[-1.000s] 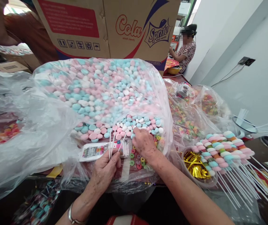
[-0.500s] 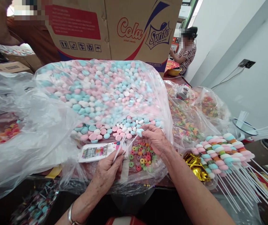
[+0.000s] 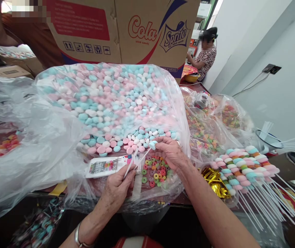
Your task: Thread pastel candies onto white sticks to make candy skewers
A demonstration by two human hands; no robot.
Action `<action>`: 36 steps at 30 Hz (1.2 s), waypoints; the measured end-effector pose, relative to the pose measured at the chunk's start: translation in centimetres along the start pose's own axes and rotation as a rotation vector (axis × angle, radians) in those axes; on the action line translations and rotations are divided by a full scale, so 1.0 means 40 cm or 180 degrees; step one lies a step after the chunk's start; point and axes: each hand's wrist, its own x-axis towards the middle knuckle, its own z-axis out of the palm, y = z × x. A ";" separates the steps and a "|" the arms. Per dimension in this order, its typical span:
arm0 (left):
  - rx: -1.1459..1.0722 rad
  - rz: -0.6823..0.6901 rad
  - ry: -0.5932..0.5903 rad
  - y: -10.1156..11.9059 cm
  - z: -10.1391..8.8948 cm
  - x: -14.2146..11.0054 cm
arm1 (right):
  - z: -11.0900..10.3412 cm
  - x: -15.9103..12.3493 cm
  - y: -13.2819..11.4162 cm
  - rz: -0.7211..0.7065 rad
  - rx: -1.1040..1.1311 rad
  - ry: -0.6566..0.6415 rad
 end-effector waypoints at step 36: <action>-0.0161 -0.0107 0.0033 0.014 -0.004 -0.004 | 0.056 -0.074 0.086 -0.2467 -0.4198 -0.0726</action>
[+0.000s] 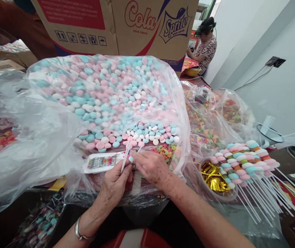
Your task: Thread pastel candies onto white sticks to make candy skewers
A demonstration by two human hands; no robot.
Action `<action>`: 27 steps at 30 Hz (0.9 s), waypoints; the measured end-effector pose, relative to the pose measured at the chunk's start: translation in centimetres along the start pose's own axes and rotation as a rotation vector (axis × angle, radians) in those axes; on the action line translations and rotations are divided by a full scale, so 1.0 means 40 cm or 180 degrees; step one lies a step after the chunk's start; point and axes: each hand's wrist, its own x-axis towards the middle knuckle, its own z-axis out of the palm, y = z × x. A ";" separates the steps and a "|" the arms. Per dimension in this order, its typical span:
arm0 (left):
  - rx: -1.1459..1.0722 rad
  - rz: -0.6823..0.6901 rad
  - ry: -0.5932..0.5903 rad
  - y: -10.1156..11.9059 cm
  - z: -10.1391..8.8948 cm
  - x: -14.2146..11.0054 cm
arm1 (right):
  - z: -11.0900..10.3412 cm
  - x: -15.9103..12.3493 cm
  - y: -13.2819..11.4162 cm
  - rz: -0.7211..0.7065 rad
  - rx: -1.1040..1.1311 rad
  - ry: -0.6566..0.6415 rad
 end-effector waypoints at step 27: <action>-0.0336 -0.0201 -0.0005 0.025 -0.003 0.004 | -0.048 0.023 0.112 0.0150 -0.1577 -0.0972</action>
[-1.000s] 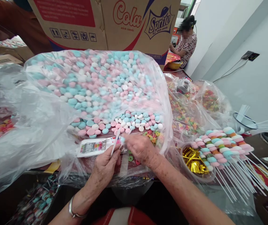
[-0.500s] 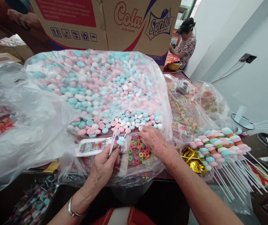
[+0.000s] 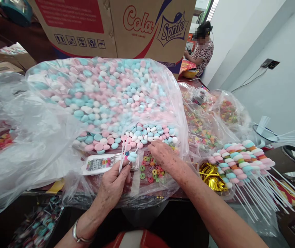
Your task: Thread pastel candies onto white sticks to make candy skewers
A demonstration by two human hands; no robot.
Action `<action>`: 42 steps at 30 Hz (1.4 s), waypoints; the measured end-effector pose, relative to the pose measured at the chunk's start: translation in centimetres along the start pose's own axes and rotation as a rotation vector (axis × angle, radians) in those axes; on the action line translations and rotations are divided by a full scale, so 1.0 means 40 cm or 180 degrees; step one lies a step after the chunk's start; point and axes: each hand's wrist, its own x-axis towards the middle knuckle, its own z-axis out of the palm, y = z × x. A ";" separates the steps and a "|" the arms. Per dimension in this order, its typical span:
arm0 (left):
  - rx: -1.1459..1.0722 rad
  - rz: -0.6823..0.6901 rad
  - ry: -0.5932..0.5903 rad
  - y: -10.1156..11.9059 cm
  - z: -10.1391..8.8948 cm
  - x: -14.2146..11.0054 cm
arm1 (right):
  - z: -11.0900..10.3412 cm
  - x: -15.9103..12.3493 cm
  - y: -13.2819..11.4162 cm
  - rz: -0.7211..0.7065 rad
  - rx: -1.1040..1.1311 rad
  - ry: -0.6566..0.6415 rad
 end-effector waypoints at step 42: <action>0.0621 0.0249 -0.0185 -0.017 -0.002 -0.001 | -0.017 -0.004 -0.017 0.1187 0.4525 0.0733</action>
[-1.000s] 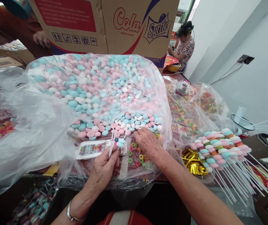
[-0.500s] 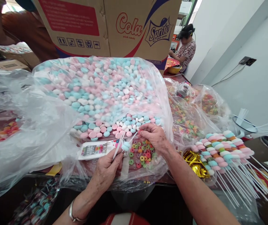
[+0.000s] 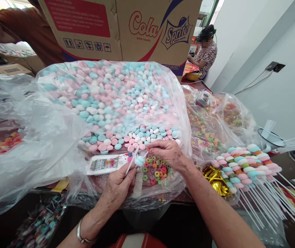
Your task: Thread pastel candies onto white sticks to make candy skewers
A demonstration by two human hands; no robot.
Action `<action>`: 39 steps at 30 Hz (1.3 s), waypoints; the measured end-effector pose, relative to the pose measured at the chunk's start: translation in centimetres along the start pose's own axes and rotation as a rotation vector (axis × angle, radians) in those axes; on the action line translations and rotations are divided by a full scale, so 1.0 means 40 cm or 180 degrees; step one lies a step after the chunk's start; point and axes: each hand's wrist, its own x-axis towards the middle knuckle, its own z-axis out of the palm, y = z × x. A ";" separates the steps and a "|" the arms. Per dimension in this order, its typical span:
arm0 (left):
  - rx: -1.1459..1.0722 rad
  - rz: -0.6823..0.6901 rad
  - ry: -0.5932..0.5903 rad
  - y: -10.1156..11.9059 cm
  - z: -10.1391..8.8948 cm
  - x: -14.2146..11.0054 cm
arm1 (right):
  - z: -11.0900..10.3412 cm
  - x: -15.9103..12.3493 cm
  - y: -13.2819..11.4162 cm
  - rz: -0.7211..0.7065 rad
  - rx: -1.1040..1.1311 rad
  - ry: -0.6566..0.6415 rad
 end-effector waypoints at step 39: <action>-0.1013 -0.0369 0.0506 -0.016 0.004 -0.001 | 0.093 0.099 0.019 -0.0688 -0.3458 -0.0034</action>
